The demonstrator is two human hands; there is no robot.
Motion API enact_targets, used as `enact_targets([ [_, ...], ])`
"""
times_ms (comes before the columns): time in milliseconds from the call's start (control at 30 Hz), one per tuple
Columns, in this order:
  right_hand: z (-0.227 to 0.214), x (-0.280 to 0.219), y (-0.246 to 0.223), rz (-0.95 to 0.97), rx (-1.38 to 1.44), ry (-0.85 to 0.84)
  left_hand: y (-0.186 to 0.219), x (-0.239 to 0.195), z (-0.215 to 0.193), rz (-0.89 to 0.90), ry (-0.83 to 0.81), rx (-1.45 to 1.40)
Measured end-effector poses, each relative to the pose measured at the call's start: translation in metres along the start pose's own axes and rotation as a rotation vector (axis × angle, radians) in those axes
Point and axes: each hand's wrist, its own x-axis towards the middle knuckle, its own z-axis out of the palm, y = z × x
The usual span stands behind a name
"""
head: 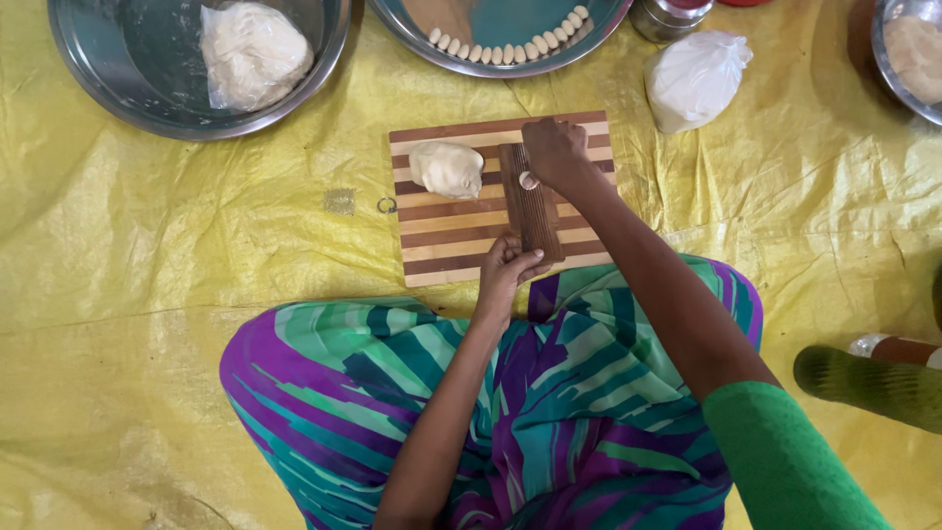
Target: The person sits on a yellow tarp and repeatedly pinches off small pieces of dough from a larger lump. They roll each piece between their palms to form a small ball, then place it on a metal tray. The person uses a wooden board and a small wooden roller to flatten or shape the dough pieces.
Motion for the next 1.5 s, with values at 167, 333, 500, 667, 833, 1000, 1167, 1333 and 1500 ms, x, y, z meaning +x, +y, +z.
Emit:
enact_targets([
  [167, 0.006, 0.011, 0.002, -0.008, -0.021, 0.079, -0.005, 0.002, -0.004, 0.011, -0.005, -0.030],
  [333, 0.013, 0.023, 0.007, -0.038, -0.026, 0.151, -0.006, 0.003, -0.004, -0.001, -0.006, -0.039],
  [500, 0.019, 0.038, 0.012, -0.039, -0.039, 0.195, -0.002, 0.001, -0.003, 0.008, -0.026, -0.039],
  [667, 0.019, 0.053, 0.018, -0.017, -0.030, 0.241, 0.002, -0.001, -0.001, -0.009, -0.007, -0.018],
  [833, 0.014, 0.051, 0.026, 0.022, 0.079, 0.231, 0.002, -0.002, -0.001, 0.004, -0.029, -0.068],
  [1000, 0.012, 0.022, 0.035, -0.068, 0.573, 0.277, 0.000, 0.000, -0.002, -0.027, -0.010, -0.048],
  [1167, 0.010, -0.012, 0.042, 0.025, 1.151, 0.068, -0.001, 0.001, -0.001, -0.021, -0.011, -0.054],
  [1333, 0.025, -0.019, 0.048, -0.086, 1.217, 0.052, 0.000, -0.001, 0.000, -0.039, -0.008, -0.025],
  [1500, 0.050, -0.001, 0.051, -0.224, 1.227, 0.221, 0.000, 0.000, 0.000, -0.052, -0.007, -0.011],
])
